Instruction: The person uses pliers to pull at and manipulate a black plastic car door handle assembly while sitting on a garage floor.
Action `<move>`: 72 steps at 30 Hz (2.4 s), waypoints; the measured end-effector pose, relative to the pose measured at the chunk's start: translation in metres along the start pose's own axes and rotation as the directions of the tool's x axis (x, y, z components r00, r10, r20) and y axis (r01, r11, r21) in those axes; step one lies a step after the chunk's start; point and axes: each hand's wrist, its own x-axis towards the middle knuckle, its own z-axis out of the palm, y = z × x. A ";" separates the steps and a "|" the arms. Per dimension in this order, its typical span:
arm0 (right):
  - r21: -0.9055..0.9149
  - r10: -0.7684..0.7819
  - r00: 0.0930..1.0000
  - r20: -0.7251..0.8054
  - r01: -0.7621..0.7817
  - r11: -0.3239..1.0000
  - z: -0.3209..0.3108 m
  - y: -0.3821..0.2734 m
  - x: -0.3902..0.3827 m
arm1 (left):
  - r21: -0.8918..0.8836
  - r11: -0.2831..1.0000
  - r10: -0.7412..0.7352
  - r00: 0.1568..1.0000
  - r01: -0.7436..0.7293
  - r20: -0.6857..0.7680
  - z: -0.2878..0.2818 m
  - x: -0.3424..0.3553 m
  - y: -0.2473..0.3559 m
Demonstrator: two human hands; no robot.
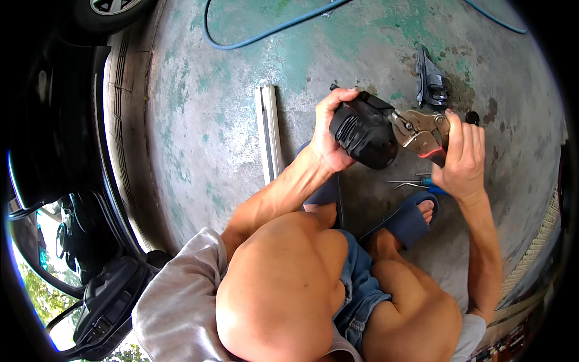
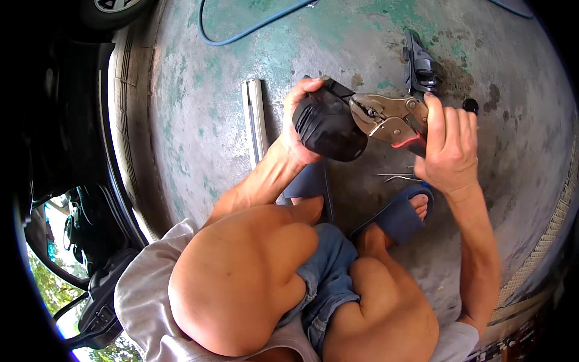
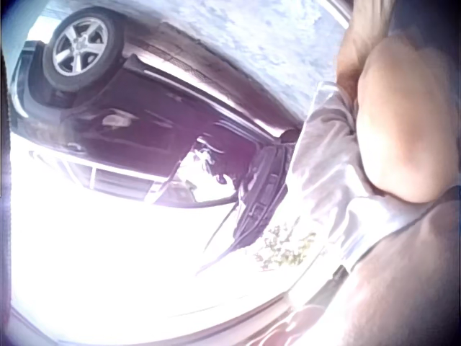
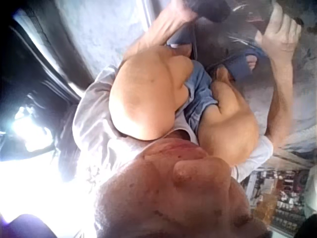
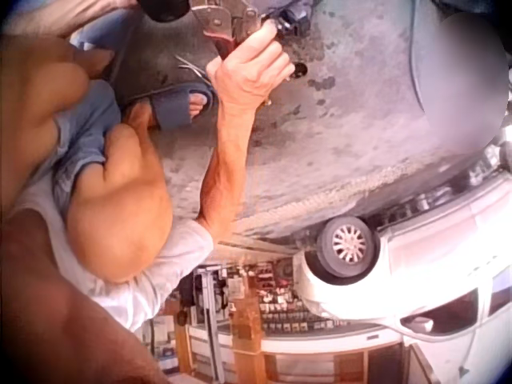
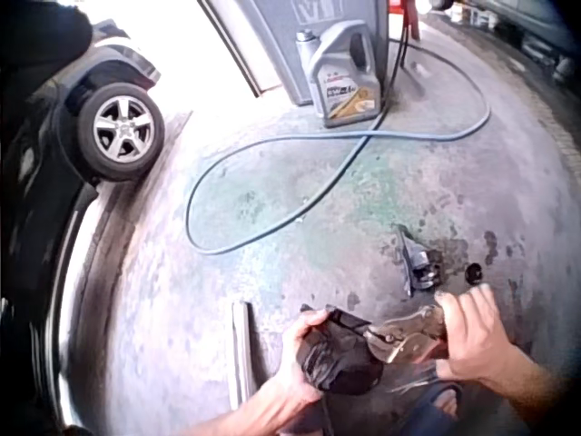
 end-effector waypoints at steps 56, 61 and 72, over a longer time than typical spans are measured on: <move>0.151 0.259 0.962 -0.093 -0.243 0.958 0.015 -0.032 -0.001 | 0.015 0.943 0.329 0.938 -0.333 0.110 0.041 0.008 0.001; -0.227 -0.349 0.935 -0.070 0.325 0.918 -0.020 0.045 0.026 | 0.037 0.996 0.074 0.997 -0.075 0.022 0.020 0.007 0.001; -0.319 -0.394 0.902 0.174 0.430 0.844 -0.069 0.057 0.041 | 0.204 0.976 -0.088 0.995 0.077 0.046 0.046 0.007 0.020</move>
